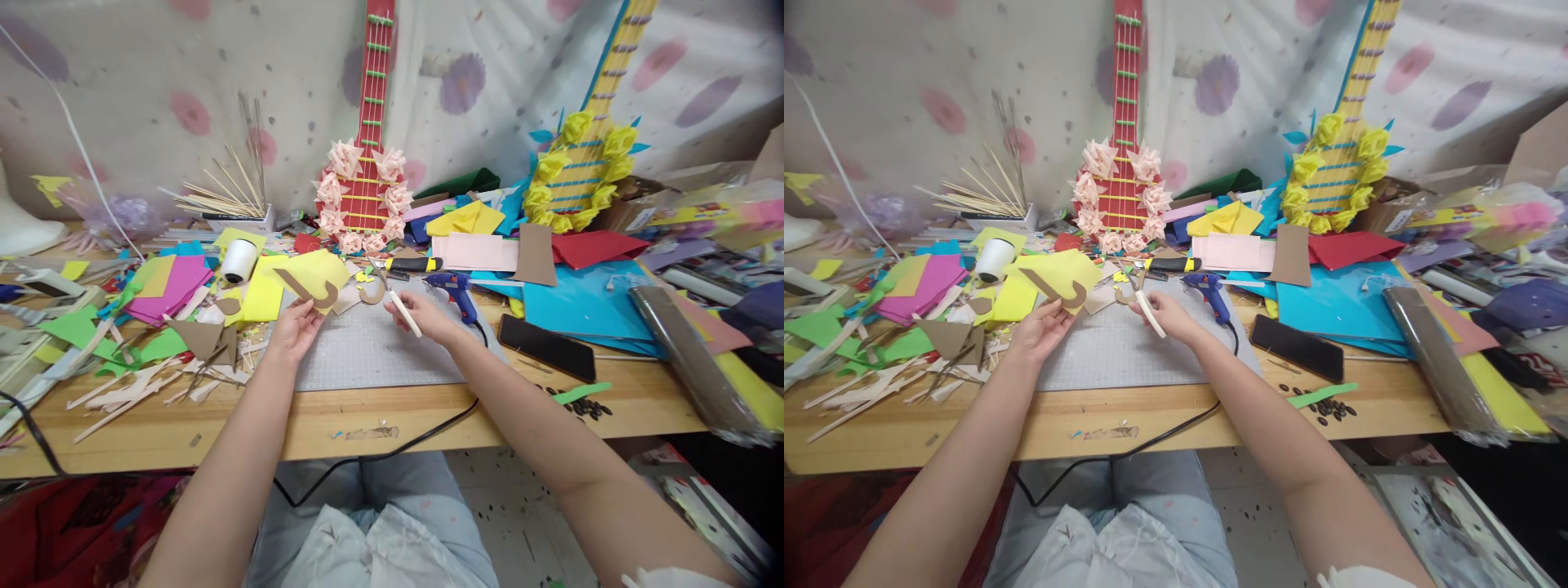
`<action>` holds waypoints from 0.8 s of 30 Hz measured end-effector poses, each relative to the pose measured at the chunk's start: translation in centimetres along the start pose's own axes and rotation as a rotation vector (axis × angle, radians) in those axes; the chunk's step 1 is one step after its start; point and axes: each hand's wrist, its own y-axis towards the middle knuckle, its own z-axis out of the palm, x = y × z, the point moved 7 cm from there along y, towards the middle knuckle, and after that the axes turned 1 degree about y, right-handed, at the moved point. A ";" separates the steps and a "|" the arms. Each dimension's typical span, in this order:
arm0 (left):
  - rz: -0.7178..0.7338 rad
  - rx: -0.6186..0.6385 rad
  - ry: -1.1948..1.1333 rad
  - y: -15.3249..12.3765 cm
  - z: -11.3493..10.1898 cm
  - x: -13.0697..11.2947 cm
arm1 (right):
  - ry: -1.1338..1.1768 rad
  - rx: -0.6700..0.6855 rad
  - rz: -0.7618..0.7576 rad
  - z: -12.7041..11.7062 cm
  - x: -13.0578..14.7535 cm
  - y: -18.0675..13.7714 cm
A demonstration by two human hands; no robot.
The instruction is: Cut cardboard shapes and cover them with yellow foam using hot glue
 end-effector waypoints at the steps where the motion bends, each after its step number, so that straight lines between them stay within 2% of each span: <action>1: -0.001 -0.006 -0.026 0.1 -0.1 -0.1 | 0.023 0.008 0.002 0.5 0.0 0.1; 4: 0.026 -0.043 -0.067 0.1 -0.4 -0.4 | 0.009 0.006 0.011 1.5 0.1 0.2; 8: 0.002 -0.069 -0.002 -0.4 -0.1 0.3 | 0.084 -0.101 0.096 2.1 -0.5 0.6; 11: -0.050 0.009 0.105 -1.1 1.0 1.8 | 0.264 -0.170 0.109 3.3 -0.5 1.4; 14: -0.086 0.121 0.180 -1.7 2.2 3.1 | 0.347 -0.229 0.068 4.4 0.1 2.2; 17: -0.094 0.156 0.217 -1.8 2.3 2.7 | 0.421 -0.268 0.092 4.5 0.6 2.5; 20: -0.066 0.041 0.167 -1.4 1.1 0.8 | 0.483 -0.211 0.061 3.5 1.4 2.5; 24: -0.055 -0.138 0.146 -0.6 -1.1 -1.0 | 0.432 -0.016 -0.043 1.6 2.4 2.3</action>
